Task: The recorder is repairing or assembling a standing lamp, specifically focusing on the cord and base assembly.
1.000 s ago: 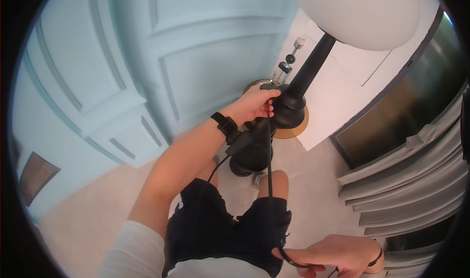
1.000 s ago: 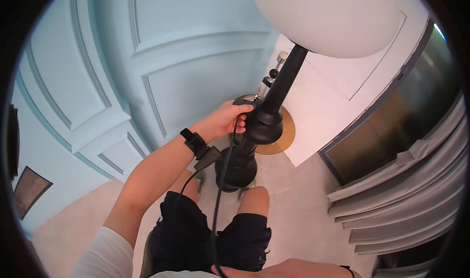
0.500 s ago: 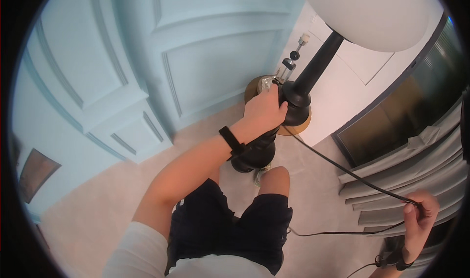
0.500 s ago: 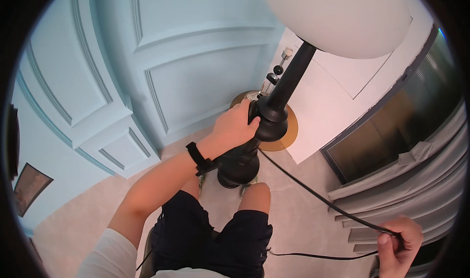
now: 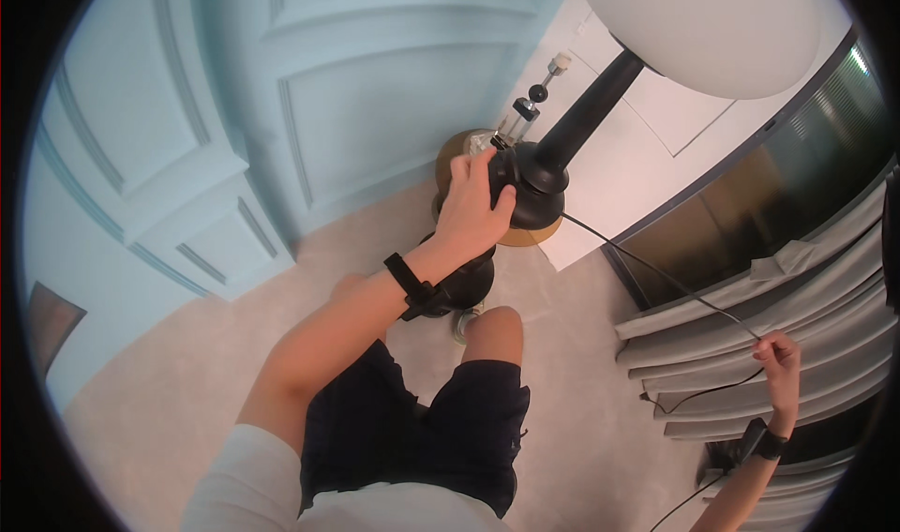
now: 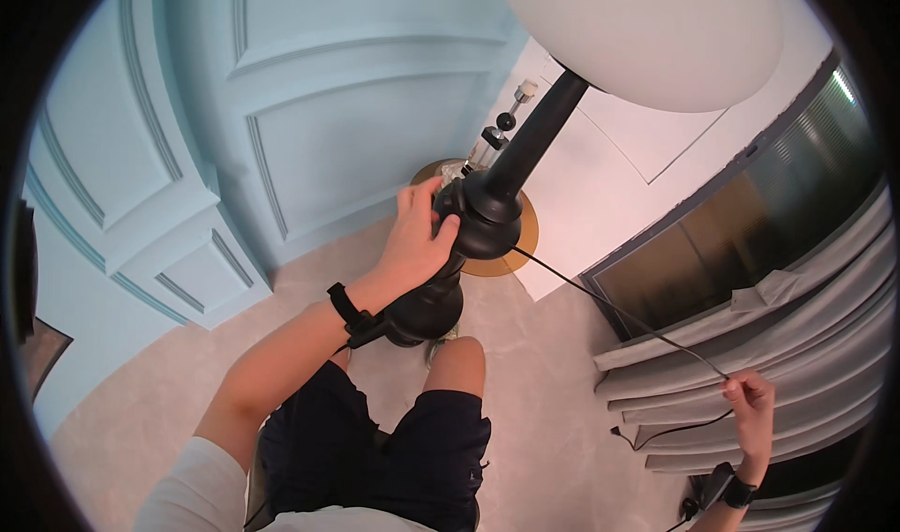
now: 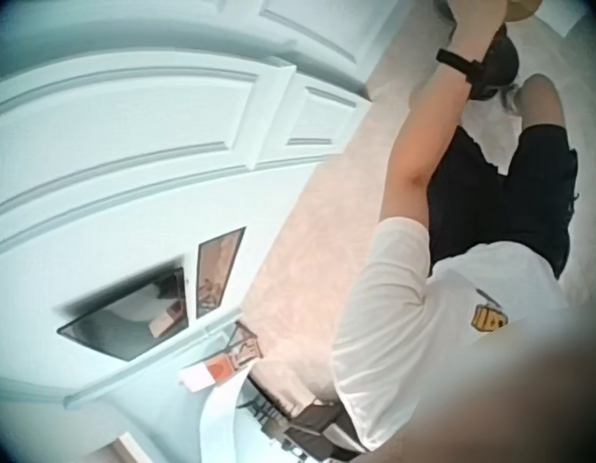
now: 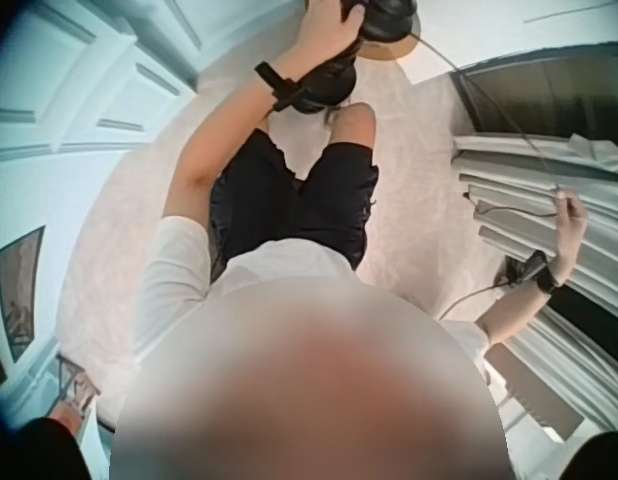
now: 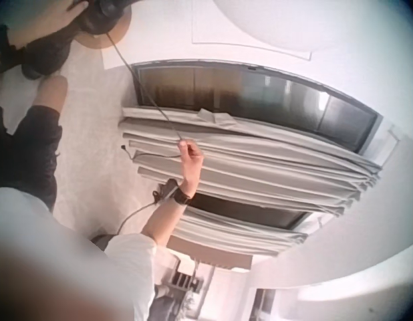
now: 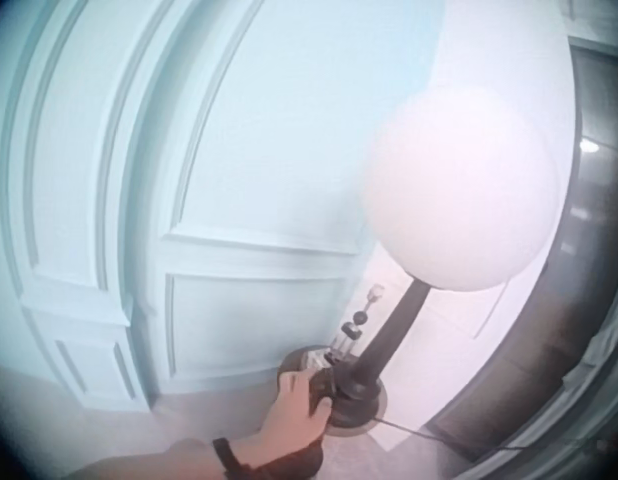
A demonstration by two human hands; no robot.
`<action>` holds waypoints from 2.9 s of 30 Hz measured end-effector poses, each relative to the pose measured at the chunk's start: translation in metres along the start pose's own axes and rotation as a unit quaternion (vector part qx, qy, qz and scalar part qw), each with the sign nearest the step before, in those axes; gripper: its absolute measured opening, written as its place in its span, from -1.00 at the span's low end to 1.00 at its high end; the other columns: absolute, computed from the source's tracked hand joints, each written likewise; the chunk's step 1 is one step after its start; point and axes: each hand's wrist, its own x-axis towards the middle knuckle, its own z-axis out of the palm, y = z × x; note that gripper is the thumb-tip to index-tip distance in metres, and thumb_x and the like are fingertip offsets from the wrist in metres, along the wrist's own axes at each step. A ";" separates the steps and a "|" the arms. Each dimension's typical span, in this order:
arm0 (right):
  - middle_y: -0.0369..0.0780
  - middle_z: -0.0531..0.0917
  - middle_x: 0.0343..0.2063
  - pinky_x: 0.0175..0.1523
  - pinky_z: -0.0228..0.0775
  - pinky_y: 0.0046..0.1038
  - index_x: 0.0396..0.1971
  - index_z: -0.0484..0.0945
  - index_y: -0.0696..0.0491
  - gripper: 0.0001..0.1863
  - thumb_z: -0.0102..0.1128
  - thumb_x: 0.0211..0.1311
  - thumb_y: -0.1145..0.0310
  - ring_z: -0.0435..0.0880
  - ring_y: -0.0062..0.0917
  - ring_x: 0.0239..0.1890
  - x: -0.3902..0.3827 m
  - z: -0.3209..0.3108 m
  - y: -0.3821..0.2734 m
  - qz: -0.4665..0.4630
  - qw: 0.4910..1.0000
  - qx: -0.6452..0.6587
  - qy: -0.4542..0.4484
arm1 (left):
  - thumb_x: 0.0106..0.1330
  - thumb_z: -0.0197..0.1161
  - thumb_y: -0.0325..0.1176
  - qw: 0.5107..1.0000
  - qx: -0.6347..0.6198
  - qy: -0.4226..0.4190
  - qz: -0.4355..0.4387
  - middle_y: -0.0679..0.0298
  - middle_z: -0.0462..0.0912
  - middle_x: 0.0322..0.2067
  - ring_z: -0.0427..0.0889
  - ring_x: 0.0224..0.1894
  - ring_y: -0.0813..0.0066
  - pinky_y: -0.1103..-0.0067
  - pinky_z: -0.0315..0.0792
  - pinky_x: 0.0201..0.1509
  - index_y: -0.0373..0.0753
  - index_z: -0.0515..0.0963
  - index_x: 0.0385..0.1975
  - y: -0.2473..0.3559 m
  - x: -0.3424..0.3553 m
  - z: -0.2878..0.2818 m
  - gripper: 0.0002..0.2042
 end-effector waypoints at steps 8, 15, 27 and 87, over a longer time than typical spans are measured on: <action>-0.30 0.72 -0.43 -0.28 0.42 -0.55 -0.27 0.71 0.16 -0.77 0.25 0.45 0.30 0.60 -0.68 -0.41 0.032 0.049 0.087 0.113 0.975 -0.177 -0.076 | 0.23 0.34 -0.42 0.961 0.135 -0.016 0.242 -0.07 0.32 0.32 0.33 0.36 -0.13 0.11 0.34 0.32 -0.15 0.57 0.07 0.024 -0.005 -0.005 -0.62; -0.28 0.67 -0.61 -0.34 0.42 -0.49 -0.31 0.80 0.14 -0.68 0.33 0.34 0.16 0.61 -0.64 -0.49 0.130 0.106 0.156 0.139 0.973 -0.185 -0.022 | 0.28 0.30 -0.37 0.935 0.225 -0.055 0.269 -0.05 0.20 0.47 0.25 0.45 -0.11 0.14 0.32 0.34 -0.11 0.56 0.22 0.016 -0.009 -0.018 -0.54; 0.05 0.78 -0.28 0.04 0.64 -0.14 -0.30 0.81 0.09 -0.67 0.32 0.17 0.12 0.78 -0.03 -0.13 0.289 0.187 0.161 0.096 0.931 -0.340 0.092 | 0.22 0.33 -0.40 0.927 0.259 -0.081 0.261 0.01 0.19 0.52 0.32 0.41 0.00 0.21 0.36 0.28 0.07 0.60 0.25 0.010 -0.016 -0.024 -0.47; -0.26 0.55 0.19 0.44 0.18 -0.47 0.37 0.42 0.17 -0.52 -0.10 0.66 0.21 0.44 -0.54 0.31 0.258 0.388 -0.034 -0.097 0.886 0.444 -0.093 | 0.45 0.24 -0.18 0.877 0.428 -0.194 0.105 0.07 0.65 -0.44 0.64 -0.32 -0.05 0.16 0.50 -0.29 -0.23 0.64 -0.45 -0.022 0.069 -0.131 -0.72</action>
